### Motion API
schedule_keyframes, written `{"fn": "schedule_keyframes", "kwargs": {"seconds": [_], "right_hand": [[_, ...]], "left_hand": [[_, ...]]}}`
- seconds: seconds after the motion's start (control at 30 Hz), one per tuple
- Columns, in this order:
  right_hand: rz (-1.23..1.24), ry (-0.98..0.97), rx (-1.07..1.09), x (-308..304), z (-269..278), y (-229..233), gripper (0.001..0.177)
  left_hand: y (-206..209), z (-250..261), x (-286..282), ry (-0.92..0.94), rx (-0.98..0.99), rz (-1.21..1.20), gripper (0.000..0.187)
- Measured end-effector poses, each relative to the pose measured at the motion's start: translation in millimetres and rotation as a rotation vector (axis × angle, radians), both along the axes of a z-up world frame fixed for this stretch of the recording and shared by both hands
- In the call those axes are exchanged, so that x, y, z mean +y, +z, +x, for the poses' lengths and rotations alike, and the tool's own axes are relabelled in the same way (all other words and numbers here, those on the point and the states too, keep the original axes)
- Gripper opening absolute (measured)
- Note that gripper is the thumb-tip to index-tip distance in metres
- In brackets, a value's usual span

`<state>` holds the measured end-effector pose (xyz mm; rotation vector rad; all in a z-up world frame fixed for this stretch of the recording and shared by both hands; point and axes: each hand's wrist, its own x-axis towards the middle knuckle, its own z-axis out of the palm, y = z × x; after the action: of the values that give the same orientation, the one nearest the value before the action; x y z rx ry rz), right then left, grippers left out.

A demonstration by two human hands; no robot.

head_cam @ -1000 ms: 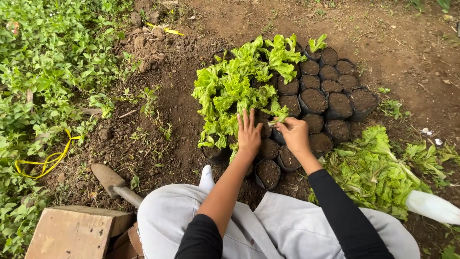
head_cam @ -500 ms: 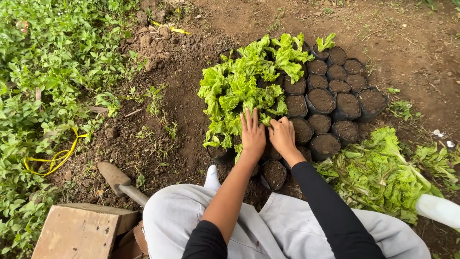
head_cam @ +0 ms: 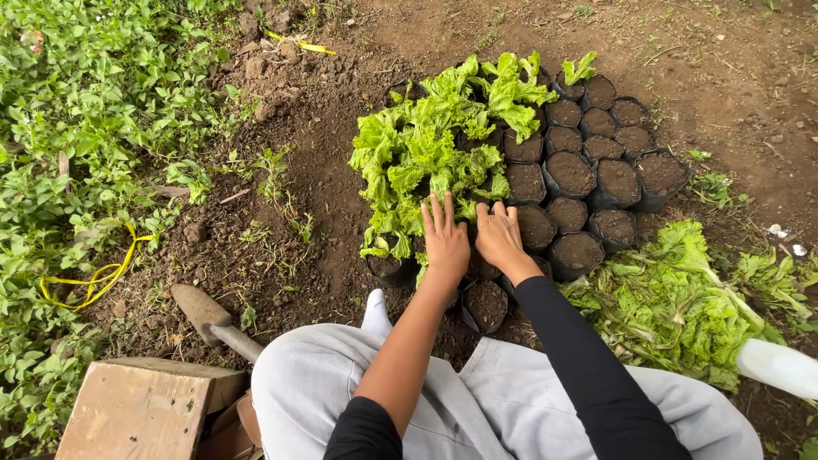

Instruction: The person sits cross-legged on the ground and plants lettuce seedlings into black plastic nursery bags filled with soil. They pick up seedlings from a pile, place them into the bags, and press the soil around the base of each plant.

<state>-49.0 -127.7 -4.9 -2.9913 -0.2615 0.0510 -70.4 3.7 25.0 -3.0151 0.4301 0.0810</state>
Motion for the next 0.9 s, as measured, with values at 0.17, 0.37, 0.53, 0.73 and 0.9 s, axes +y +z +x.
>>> {"fn": "schedule_keyframes", "kwargs": {"seconds": [0.17,0.37,0.53,0.73,0.9], "right_hand": [[-0.004,-0.033,0.065,3,11,-2,0.048],[-0.017,-0.052,0.079,8,10,1,0.053],[0.014,-0.085,0.059,3,8,-5,0.047],[0.284,-0.142,-0.114,-16,0,2,0.028],[0.145,-0.088,-0.220,-23,-11,1,0.025]], "left_hand": [[4,-5,0,0.008,0.024,0.003,0.048],[9,-5,1,0.026,0.031,0.018,0.050],[5,-1,-1,0.036,0.051,0.032,0.051],[5,-3,-3,0.026,0.064,0.015,0.049],[3,-2,-10,-0.002,0.052,-0.013,0.045]]}}
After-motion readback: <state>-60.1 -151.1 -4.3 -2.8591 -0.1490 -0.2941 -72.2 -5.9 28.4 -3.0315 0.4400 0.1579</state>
